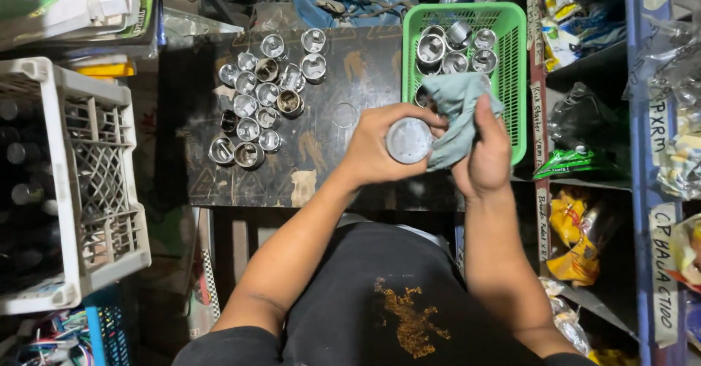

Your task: Cleaning multiple motorcycle engine pistons using a cloth and organizing them into a basket.

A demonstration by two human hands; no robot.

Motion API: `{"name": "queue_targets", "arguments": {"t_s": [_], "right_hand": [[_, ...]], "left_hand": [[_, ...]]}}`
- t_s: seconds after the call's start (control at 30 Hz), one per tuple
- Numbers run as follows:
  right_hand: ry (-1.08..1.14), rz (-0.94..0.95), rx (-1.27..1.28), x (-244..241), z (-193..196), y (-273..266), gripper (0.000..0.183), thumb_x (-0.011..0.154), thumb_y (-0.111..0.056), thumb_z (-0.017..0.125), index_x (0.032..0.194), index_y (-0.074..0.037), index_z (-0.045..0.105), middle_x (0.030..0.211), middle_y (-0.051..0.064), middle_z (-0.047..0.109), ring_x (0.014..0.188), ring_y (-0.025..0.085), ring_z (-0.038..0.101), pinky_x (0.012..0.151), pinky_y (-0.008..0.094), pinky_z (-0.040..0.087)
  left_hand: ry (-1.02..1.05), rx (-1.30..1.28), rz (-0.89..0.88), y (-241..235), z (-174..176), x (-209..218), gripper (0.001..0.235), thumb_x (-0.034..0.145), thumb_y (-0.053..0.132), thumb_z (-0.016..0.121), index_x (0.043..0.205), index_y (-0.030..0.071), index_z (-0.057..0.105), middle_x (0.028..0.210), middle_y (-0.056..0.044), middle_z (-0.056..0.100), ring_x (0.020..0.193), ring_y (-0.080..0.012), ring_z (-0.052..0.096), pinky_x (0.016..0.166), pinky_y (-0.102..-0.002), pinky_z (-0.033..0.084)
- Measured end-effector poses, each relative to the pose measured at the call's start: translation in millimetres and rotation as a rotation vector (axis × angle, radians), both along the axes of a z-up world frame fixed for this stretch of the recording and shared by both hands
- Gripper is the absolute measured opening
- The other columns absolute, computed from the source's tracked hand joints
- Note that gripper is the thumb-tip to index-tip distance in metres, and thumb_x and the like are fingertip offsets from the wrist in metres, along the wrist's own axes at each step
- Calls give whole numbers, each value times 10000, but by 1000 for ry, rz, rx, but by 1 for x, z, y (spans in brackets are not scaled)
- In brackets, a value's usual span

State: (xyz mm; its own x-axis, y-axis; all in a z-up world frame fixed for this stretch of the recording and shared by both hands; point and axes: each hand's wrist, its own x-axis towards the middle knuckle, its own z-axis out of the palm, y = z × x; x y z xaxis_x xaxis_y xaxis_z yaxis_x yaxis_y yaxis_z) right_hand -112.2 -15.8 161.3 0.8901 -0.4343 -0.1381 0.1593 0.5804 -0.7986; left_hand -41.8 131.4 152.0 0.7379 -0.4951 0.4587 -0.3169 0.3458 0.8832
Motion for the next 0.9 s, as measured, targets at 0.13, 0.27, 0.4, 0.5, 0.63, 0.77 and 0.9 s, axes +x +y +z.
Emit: {"name": "queue_targets", "arguments": {"t_s": [0.13, 0.27, 0.4, 0.5, 0.63, 0.77, 0.9], "right_hand": [[-102, 123, 20, 2, 20, 27, 500, 1025, -460, 487, 1242, -47, 666, 1181, 155, 746, 1066, 250, 753, 960, 410, 632], [-204, 209, -412, 3, 18, 21, 388, 973, -230, 625, 1250, 42, 641, 1303, 291, 603, 1216, 385, 607, 1093, 553, 457], [-328, 387, -659, 2, 2, 8, 295, 922, -134, 700, 1203, -46, 701, 1500, 301, 507, 1465, 429, 436, 1226, 589, 268], [-222, 377, -574, 10, -11, -7, 146, 755, 103, 662, 893, 56, 671, 1402, 362, 555, 1307, 466, 564, 1137, 613, 363], [-135, 275, -554, 7, -6, -22, 208, 772, 137, 687, 962, 53, 702, 1284, 256, 660, 1136, 258, 646, 1037, 485, 492], [-42, 288, -590, 1, 14, -48, 308, 815, 58, 757, 1117, 1, 740, 1190, 164, 723, 1080, 153, 653, 968, 360, 543], [-66, 435, -599, 0, 34, -76, 475, 774, 0, 819, 1229, 28, 689, 1105, 142, 719, 1035, 140, 651, 930, 343, 555]], "left_hand": [[-30, 52, 44, 10, -10, 12, 457, 562, 174, 894, 982, 106, 726, 819, -109, 727, 806, -302, 744, 783, -390, 572], [-23, 100, 22, 7, -18, 21, 436, 539, 223, 924, 897, 102, 706, 762, -114, 709, 731, -312, 721, 716, -394, 559], [8, 194, -26, 4, 4, 13, 393, 541, 274, 919, 815, 105, 693, 702, -121, 689, 660, -320, 674, 671, -401, 539], [-93, 228, -22, -2, -10, 21, 436, 537, 268, 941, 802, 81, 649, 690, -131, 676, 658, -325, 690, 641, -386, 531], [-82, 236, -29, -22, -1, 11, 349, 571, 214, 898, 779, 101, 642, 674, -112, 662, 643, -292, 666, 652, -370, 517], [-52, 214, -36, -45, 7, 3, 326, 559, 175, 863, 798, 122, 648, 683, -96, 649, 637, -260, 648, 658, -342, 530], [6, 187, -27, -59, 28, -6, 221, 630, 143, 787, 789, 139, 634, 657, -38, 604, 673, -104, 558, 660, -282, 513]]}}
